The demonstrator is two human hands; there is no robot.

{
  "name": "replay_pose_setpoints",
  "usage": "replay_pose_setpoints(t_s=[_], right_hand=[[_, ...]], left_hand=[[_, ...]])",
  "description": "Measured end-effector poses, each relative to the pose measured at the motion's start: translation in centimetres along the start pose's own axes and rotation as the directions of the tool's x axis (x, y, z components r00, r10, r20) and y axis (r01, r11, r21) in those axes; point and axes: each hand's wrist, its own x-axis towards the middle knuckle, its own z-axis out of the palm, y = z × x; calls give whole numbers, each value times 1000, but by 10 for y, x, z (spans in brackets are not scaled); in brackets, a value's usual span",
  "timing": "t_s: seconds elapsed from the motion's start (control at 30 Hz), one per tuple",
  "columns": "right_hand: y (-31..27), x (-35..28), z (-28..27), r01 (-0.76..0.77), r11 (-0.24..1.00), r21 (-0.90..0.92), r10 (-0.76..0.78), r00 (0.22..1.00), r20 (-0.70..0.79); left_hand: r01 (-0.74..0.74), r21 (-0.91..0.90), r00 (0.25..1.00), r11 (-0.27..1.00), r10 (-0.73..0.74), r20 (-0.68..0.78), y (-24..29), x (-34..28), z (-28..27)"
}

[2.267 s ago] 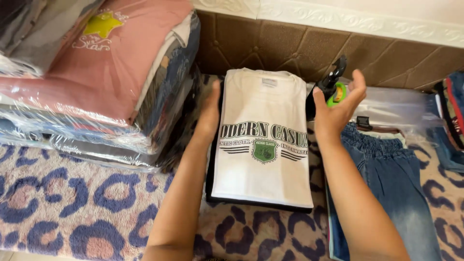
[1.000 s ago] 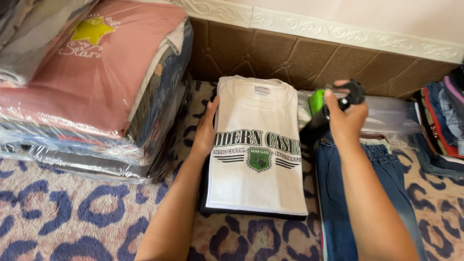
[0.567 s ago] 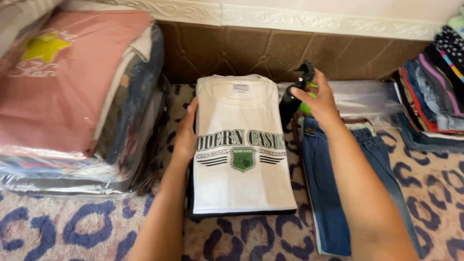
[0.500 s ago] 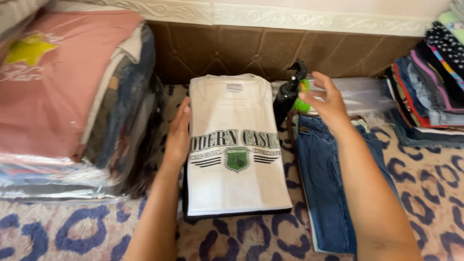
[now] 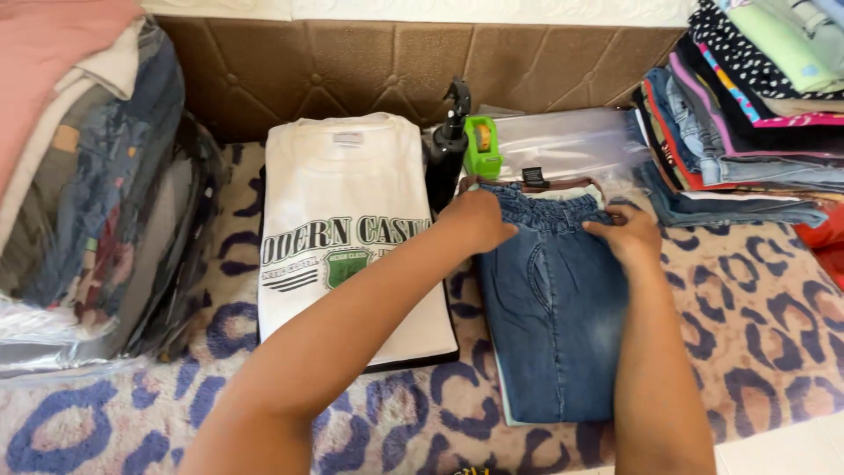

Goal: The person folds various clothing items, including a light green shirt, a dark blue t-shirt, a red t-shirt, a black t-shirt, a white t-shirt, and a pair of blue jeans. They use a spray bottle to mist the fabric before folding each item and place the folded clothes into a neat stack.

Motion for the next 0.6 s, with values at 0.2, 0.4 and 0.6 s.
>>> replay_pose_setpoints(t_s=[0.2, 0.4, 0.6], right_hand=[[-1, -12, 1, 12, 994, 108, -7, 999, -46], [-12, -27, -9, 22, 992, 121, -22, 1000, -3], [3, -17, -9, 119, 988, 97, -120, 993, 11]], left_hand=[[206, -196, 978, 959, -205, 26, -14, 26, 19], [220, -134, 969, 966, -233, -89, 5, 5, 18], [-211, 369, 820, 905, 369, -437, 82, -67, 52]])
